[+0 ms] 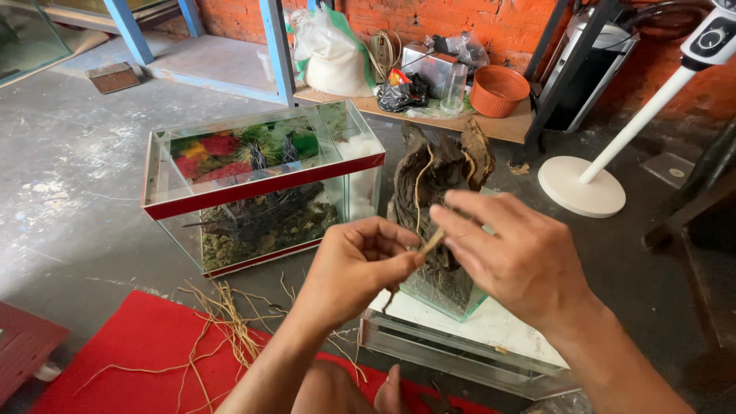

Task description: The person sits on a red mat and arranges thin, light-colored twigs onto a large piece of dark driftwood placed inside a glass tank. They use a small bottle to apply adhesive to the twigs and the driftwood, then carefully position and press the twigs into place to create a decorative arrangement.

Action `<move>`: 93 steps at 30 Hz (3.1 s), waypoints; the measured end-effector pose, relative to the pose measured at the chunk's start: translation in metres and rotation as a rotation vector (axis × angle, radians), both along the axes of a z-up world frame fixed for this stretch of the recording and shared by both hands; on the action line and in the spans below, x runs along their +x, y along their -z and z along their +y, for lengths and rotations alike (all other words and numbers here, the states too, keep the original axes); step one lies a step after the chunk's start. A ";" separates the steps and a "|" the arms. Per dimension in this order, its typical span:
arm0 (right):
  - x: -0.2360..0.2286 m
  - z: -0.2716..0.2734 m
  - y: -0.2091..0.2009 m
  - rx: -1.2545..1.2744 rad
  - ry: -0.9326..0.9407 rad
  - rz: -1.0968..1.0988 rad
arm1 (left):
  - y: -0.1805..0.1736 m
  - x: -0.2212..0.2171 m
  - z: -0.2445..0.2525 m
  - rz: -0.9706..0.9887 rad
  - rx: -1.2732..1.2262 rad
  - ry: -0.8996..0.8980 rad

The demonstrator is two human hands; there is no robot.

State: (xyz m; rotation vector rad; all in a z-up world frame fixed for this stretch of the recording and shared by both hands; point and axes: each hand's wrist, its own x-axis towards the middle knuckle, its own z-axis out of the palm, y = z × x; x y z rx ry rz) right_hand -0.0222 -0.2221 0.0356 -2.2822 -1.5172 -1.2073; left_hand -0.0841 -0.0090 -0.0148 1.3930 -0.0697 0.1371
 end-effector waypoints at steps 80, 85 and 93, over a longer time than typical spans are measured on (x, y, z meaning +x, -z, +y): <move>-0.103 -0.035 0.083 0.970 0.328 1.420 | 0.071 -0.092 -0.043 -0.284 0.093 -0.130; -0.098 0.009 0.079 0.511 0.068 0.766 | 0.051 -0.046 -0.024 0.089 -0.218 -0.164; -0.058 0.041 0.085 0.524 0.017 0.765 | 0.034 -0.002 -0.002 0.137 -0.177 -0.217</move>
